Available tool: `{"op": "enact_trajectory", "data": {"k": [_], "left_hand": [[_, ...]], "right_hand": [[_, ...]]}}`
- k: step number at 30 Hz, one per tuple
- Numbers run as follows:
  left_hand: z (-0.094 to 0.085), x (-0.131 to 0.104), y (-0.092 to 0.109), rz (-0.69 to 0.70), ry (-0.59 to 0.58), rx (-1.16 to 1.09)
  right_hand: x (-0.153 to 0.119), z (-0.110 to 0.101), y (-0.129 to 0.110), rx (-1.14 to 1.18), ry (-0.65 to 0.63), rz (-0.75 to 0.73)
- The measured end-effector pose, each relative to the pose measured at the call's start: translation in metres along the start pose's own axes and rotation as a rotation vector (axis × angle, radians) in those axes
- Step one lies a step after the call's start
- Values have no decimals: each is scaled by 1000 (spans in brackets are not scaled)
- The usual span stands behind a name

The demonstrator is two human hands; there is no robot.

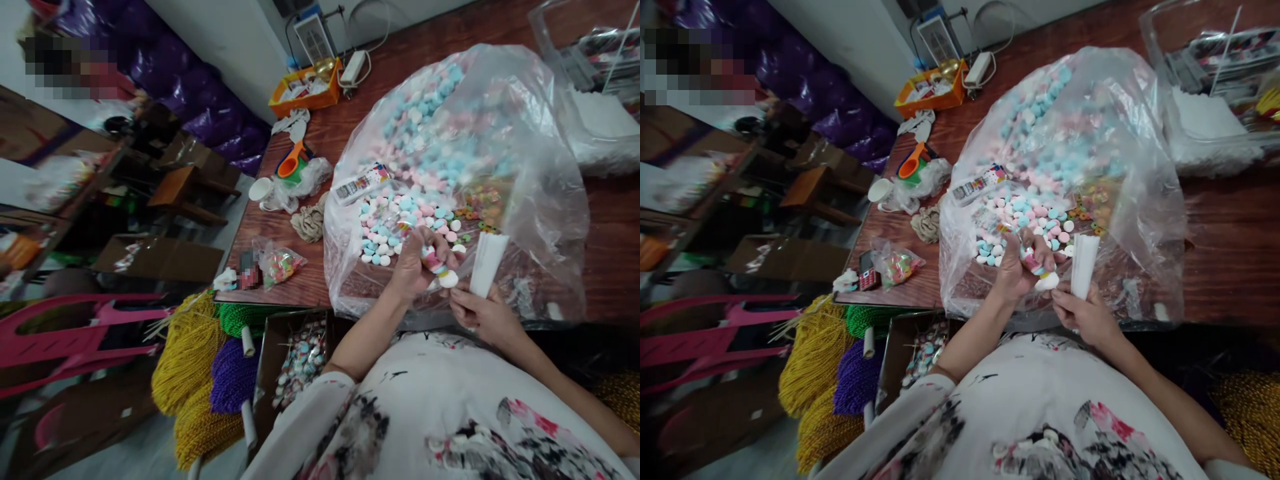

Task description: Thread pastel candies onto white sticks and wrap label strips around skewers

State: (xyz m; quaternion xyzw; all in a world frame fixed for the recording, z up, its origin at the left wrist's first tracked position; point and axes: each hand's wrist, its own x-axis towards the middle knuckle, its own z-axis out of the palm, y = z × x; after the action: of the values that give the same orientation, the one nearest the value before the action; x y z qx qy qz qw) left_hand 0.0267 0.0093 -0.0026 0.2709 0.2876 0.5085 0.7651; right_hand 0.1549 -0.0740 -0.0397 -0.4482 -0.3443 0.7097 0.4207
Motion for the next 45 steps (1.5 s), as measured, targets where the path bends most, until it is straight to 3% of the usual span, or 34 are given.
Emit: {"op": "enact_trajectory", "data": {"k": [5,7,12,17,19,21,23,28,30,32,35,42,45], "left_hand": [[2,-7,-3,-36,-35,116],[0,-7,3,-49,-18,107],[-5,4,28,38,45,-81],[0,13,34,-34,89,-114],[1,15,30,-56,119,-111],[1,16,26,-79,167,-121],[1,17,24,-105,175,-148],[1,16,29,-51,160,-271],[2,16,30,-30,199,-292],[2,16,31,-31,223,-289],[1,17,30,-40,248,-252],[-18,22,28,-82,207,-132],[-22,22,25,-103,230,-53]], "right_hand": [[3,-7,11,-605,230,-555],[5,-16,13,-740,296,-697],[5,-28,13,-986,241,-837],[4,-27,13,-1230,227,-881],[3,-26,12,-1239,225,-843],[3,-23,11,-1095,208,-748],[3,-17,9,-819,173,-557],[3,1,2,19,-17,105],[3,5,0,170,-48,233],[3,7,1,176,-53,247],[3,8,4,-37,3,78],[5,-12,12,-954,233,-723],[6,-22,11,-1298,273,-835]]}}
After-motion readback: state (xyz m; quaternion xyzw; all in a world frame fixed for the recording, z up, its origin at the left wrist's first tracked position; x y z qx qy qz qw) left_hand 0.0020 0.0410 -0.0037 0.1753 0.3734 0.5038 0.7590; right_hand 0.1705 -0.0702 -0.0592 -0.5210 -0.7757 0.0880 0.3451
